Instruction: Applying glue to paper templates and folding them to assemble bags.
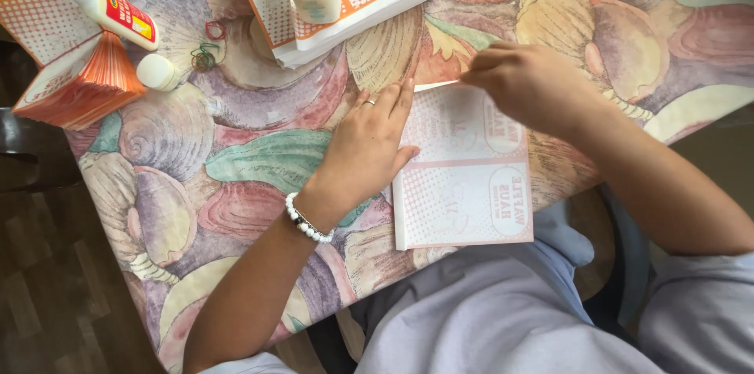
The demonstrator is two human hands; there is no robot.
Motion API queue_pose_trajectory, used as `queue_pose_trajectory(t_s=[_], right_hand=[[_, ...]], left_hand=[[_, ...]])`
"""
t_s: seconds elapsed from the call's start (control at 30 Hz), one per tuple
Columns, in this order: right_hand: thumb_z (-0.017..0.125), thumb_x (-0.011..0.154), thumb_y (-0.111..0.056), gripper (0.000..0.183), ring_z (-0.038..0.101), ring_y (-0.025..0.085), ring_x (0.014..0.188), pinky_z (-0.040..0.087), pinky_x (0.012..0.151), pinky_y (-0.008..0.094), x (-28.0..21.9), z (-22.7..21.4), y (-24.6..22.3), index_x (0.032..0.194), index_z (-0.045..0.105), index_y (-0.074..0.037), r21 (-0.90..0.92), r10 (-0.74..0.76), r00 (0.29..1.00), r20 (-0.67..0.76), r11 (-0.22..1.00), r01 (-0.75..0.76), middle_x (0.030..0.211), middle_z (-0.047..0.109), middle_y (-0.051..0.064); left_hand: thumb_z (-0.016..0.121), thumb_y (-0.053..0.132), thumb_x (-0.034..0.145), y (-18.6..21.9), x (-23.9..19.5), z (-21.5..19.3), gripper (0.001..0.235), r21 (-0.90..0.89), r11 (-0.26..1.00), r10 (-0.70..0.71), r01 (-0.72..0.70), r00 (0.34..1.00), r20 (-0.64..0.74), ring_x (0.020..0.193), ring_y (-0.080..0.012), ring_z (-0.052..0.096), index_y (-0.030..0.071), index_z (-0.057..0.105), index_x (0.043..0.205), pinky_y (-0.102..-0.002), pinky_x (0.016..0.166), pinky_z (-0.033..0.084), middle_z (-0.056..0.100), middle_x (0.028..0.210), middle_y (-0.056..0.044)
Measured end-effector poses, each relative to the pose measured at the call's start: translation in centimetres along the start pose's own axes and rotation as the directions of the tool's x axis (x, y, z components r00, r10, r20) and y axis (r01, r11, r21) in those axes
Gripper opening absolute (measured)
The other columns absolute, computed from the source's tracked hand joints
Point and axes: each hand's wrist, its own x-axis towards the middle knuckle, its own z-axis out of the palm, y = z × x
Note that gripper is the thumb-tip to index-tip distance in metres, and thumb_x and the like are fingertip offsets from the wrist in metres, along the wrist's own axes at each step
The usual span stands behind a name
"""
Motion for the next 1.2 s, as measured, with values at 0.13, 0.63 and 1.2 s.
queue_pose_trajectory(t_s=[0.13, 0.63, 1.2], right_hand=[[0.068, 0.097, -0.007, 0.013, 0.073, 0.023, 0.100, 0.058, 0.083, 0.032, -2.7, 1.2, 2.3, 0.103, 0.080, -0.009, 0.073, 0.077, 0.993, -0.085, 0.995, -0.071, 0.100, 0.077, 0.007], [0.063, 0.094, -0.008, 0.019, 0.071, 0.016, 0.106, 0.061, 0.081, 0.032, -3.0, -0.3, 3.1, 0.101, 0.077, -0.019, -0.042, 0.087, 0.993, 0.078, 0.996, -0.084, 0.103, 0.073, -0.005], [0.054, 0.101, -0.020, 0.019, 0.065, 0.001, 0.095, 0.049, 0.066, 0.018, -4.5, 2.9, 3.6, 0.087, 0.064, -0.028, -0.313, 0.006, 0.995, -0.097, 0.949, -0.036, 0.096, 0.061, -0.014]], left_hand=[[0.084, 0.039, 0.078, -0.2, 0.2, -0.7, 0.100, -0.010, 1.000, -0.013, 0.013, 1.000, -0.004, 0.106, -0.0410, 0.069, -0.004, 0.037, 0.154, -0.058, 0.112, 0.041, 0.055, 0.134, -0.022], [0.080, 0.031, 0.084, 0.5, 0.3, -2.0, 0.080, -0.105, 0.994, -0.018, 0.023, 0.999, 0.051, 0.118, -0.0436, 0.061, -0.009, 0.049, 0.145, -0.061, 0.112, 0.038, 0.048, 0.138, -0.023], [0.074, 0.031, 0.088, 1.6, 1.0, -1.8, 0.063, 0.113, 0.994, 0.005, 0.008, 0.993, -0.121, 0.112, -0.0353, 0.062, -0.006, 0.059, 0.137, -0.062, 0.105, 0.040, 0.062, 0.121, -0.019]])
